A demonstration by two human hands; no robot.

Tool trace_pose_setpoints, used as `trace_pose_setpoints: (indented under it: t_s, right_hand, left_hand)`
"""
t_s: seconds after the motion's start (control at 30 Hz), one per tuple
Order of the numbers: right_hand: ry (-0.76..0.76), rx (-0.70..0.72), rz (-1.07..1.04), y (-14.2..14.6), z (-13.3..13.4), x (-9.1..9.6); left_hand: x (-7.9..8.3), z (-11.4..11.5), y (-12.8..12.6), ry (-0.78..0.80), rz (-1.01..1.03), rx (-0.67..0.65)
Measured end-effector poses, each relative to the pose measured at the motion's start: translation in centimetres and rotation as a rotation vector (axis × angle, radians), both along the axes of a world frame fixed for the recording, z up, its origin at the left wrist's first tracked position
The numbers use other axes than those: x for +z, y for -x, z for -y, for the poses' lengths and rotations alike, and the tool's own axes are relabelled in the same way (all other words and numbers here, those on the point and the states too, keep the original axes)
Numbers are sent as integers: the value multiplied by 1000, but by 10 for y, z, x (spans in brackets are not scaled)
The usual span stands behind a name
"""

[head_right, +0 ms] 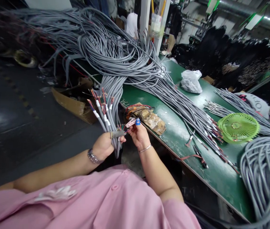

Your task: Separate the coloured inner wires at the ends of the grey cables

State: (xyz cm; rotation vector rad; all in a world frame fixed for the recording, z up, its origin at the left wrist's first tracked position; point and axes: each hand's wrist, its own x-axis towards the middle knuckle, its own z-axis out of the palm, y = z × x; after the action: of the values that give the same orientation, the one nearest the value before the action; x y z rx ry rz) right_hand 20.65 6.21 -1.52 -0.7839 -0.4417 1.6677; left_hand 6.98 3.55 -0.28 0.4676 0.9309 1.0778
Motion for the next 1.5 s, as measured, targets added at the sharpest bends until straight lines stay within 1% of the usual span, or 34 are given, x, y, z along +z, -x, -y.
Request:
trace_pose_setpoints:
  t_s: [0.1, 0.27, 0.5, 0.63, 0.73, 0.9, 1.0, 1.1, 1.23, 1.3, 1.37, 1.43, 1.5]
  right_hand:
    - [8, -33, 0, 1, -2, -2]
    - [-24, -39, -9, 3, -2, -4]
    - [-33, -54, -27, 3, -2, -4]
    - [-43, -35, -47, 3, -1, -5]
    - [-10, -9, -71, 3, 0, -5]
    - [6, 14, -116, 1, 4, -6]
    - [15, 69, -119, -4, 8, -8]
    - [16, 175, -27, -10, 18, -8]
    - [-63, 301, 194, -15, 35, -5]
    - [-115, 303, 323, -13, 42, -3]
    - [-161, 250, 440, -9, 46, 0]
    - [-189, 217, 503, -6, 47, 2]
    - [-202, 250, 523, -4, 47, 4]
  left_hand:
    - [-1, 0, -2, 5, -19, 1]
    - [-1, 1, -4, 10, -51, 2]
    - [-9, 0, -3, -15, -95, -23]
    - [-9, 0, -3, -23, -79, -18]
    - [-6, 2, -2, -12, -62, 0]
    - [-4, 7, 2, -30, -102, -9]
    - [-4, 12, 6, -39, -123, 5]
    - [-5, 18, 10, -55, -131, 27]
    - [-9, 22, 13, -104, -152, 47]
    - [-12, 22, 13, -133, -160, 48]
    - [-15, 22, 14, -157, -171, 31]
    - [-18, 22, 15, -177, -193, -33]
    - [-20, 22, 18, -210, -230, -120]
